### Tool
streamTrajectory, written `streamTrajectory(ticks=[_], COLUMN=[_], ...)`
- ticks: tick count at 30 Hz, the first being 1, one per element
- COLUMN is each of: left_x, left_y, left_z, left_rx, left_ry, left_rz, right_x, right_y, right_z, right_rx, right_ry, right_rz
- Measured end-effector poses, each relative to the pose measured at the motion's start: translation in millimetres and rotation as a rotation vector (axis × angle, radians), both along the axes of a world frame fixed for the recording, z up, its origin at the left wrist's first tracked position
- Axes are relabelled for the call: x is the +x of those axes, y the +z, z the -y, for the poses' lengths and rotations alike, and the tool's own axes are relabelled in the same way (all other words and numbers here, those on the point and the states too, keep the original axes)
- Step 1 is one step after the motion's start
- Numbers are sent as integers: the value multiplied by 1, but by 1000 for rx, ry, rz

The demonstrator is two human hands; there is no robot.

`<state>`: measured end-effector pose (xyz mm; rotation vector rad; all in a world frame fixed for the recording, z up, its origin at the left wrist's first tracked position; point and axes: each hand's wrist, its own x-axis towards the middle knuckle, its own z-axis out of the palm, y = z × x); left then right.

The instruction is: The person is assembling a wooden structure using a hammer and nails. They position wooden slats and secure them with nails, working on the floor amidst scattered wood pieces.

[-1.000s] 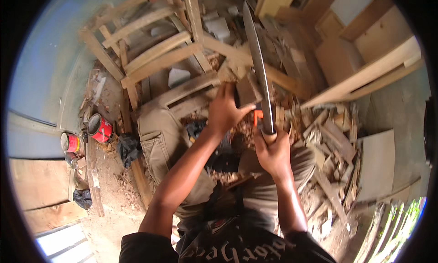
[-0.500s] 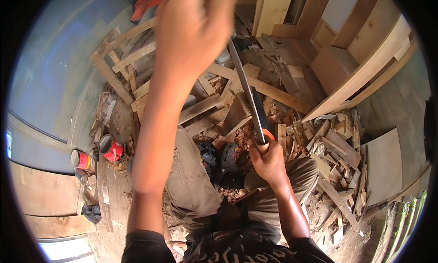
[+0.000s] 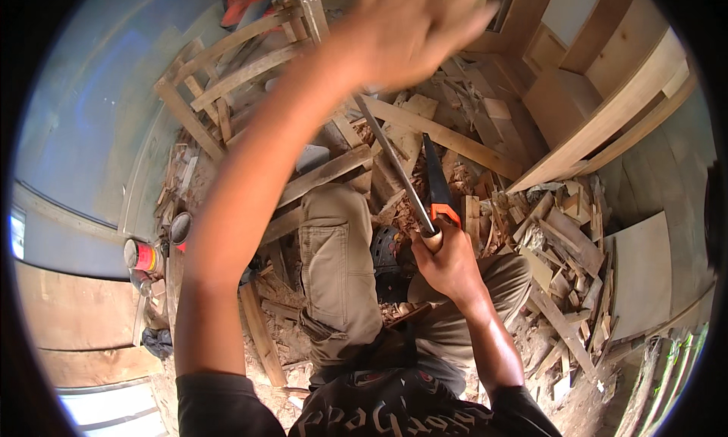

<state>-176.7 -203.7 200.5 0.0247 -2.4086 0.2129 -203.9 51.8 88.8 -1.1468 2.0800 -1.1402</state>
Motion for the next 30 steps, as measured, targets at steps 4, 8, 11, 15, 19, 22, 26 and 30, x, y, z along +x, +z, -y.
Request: streamTrajectory(ticks=[4, 8, 11, 15, 19, 22, 26, 30], left_x=[23, 16, 29, 51, 44, 50, 66, 74], left_y=[-22, -15, -46, -30, 39, 2, -92, -59], left_z=[20, 15, 21, 26, 5, 29, 40, 41], left_rx=[178, 159, 268, 308, 65, 119, 318, 438], left_ry=[114, 88, 146, 220, 109, 101, 303, 207], left_rz=[293, 151, 193, 280, -26, 45, 345, 90], right_x=[2, -2, -1, -1, -14, -5, -9, -10], right_y=[16, -1, 15, 24, 1, 3, -4, -20], right_z=[-3, -4, -3, 8, 1, 8, 12, 18], right_rx=[45, -70, 29, 12, -18, -32, 26, -30], right_ry=[83, 89, 98, 201, 181, 158, 256, 209], right_rz=[23, -128, -41, -57, -101, -98, -125, -124])
